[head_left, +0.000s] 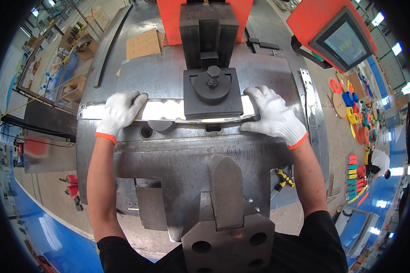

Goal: The person uses a press brake to bend a metal strip, measures it with a tape measure, and repeatedly repositions and bends the strip to achieve the desired curvature. The person also briefly compares the bent strip against a metal rack.

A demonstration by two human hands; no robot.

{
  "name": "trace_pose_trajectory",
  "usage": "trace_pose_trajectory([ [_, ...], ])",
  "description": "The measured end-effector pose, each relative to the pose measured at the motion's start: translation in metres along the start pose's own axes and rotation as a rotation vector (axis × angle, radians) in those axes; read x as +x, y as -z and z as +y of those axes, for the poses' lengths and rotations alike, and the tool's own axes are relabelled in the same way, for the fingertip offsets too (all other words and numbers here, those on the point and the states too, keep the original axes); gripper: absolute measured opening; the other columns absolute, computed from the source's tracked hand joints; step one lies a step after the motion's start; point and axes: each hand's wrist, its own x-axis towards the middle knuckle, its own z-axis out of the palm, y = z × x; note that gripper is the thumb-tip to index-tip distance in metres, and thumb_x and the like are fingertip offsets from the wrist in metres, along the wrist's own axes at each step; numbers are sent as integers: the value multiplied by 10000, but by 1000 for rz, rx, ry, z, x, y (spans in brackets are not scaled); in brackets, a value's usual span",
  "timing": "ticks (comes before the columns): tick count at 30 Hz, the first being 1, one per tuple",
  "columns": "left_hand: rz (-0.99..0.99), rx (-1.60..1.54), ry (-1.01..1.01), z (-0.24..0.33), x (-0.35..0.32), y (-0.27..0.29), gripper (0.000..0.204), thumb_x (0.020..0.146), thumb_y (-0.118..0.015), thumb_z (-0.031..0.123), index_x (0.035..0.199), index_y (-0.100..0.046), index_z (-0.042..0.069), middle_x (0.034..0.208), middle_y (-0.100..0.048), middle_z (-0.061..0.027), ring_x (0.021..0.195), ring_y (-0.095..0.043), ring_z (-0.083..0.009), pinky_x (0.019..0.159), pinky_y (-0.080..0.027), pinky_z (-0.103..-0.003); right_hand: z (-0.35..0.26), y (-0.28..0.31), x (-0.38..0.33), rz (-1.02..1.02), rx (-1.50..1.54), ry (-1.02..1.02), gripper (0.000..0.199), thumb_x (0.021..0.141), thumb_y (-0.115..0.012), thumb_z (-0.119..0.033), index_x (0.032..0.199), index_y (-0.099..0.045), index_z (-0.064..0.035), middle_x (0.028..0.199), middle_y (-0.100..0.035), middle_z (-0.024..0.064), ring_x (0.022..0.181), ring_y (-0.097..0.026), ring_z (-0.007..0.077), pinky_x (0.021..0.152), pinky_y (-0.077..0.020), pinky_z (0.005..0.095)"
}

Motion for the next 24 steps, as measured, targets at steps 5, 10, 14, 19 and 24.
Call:
trace_pose_trajectory([
  [5,6,10,1,1,0,1,433,1017,-583,457,876,-743,80,792,-694,-214,807,-676,-431,740,-515,-520,2,-2,0,28,-4,16,910,714,-892,-487,1445,-524,-89,1329,-567,217,1241,-575,414,1067,-499,488],
  [10,8,3,7,-2,0,-2,432,1014,-588,457,874,-744,80,796,-694,-218,805,-674,-433,733,-512,-522,0,-1,-1,26,5,16,898,717,-892,-479,1436,-531,-81,1340,-568,211,1257,-571,411,1076,-494,487],
  [14,-29,-16,9,1,0,1,376,1018,-588,380,921,-720,41,835,-677,-249,816,-650,-462,724,-491,-519,2,-4,-1,34,-1,21,893,718,-892,-477,1436,-532,-86,1339,-568,209,1255,-572,407,1077,-493,485],
  [19,6,-9,3,1,-1,0,410,1015,-589,431,883,-731,70,803,-687,-223,797,-664,-443,723,-504,-520,-1,-1,-1,21,-9,3,891,720,-890,-476,1435,-527,-88,1333,-567,206,1246,-576,402,1076,-494,483],
  [24,28,-13,-3,-2,-1,-3,423,1012,-593,455,864,-733,85,788,-689,-215,792,-668,-440,722,-510,-520,-2,1,-2,26,7,11,890,721,-887,-476,1436,-524,-90,1331,-565,204,1249,-572,408,1076,-493,484],
])
